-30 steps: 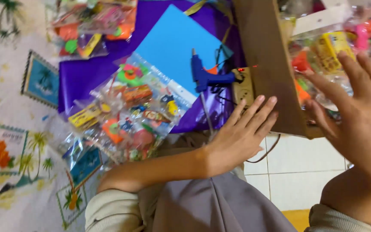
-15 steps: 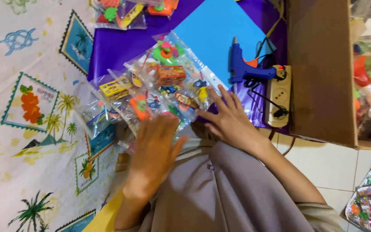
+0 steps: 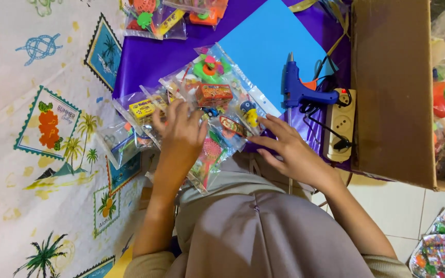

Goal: Sealing small plastic bags containing various items using a hot glue gun.

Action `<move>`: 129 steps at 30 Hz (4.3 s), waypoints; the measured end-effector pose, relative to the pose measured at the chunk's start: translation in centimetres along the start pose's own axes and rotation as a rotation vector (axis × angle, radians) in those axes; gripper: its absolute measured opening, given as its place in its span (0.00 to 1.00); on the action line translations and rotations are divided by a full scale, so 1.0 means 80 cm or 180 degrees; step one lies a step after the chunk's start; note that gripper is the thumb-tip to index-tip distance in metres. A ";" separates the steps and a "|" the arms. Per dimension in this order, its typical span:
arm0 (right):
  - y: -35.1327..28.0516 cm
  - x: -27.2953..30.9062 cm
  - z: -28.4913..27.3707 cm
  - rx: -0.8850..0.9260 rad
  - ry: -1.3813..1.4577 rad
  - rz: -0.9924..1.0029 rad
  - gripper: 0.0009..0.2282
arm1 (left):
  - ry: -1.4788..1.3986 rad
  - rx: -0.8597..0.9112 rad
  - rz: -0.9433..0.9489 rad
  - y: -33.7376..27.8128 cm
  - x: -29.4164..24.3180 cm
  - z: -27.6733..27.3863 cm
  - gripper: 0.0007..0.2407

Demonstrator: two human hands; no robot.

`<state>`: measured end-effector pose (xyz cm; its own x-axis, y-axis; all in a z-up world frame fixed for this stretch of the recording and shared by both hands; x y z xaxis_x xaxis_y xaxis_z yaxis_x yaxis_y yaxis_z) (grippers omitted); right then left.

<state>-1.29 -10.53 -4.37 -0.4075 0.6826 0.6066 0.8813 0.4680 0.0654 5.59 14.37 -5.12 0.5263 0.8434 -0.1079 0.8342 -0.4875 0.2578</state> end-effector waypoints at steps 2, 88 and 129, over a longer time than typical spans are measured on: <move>-0.001 0.000 -0.004 -0.0017 0.0092 -0.0013 0.11 | 0.0007 -0.0067 0.0087 0.006 0.003 0.017 0.06; 0.031 -0.004 -0.039 -0.0034 0.0076 0.0824 0.20 | -0.1140 0.0789 -0.1422 -0.060 0.059 -0.084 0.10; -0.065 -0.138 -0.316 -0.0981 -0.1846 0.0970 0.15 | -0.2139 -0.0581 0.3245 0.329 -0.314 0.128 0.21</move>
<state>4.71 -34.68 8.64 -0.1190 0.9855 0.1210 0.9685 0.0884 0.2326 16.04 -21.96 -5.45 0.9478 -0.2133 -0.2372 -0.0137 -0.7701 0.6378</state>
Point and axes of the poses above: each hand's wrist, its own y-axis towards the middle knuckle, its own z-axis out of the palm, x = y × z, the point moved 2 cm from there along y, towards the middle knuckle, and after that the axes turned 8 degrees about x, right-handed, at the moved point
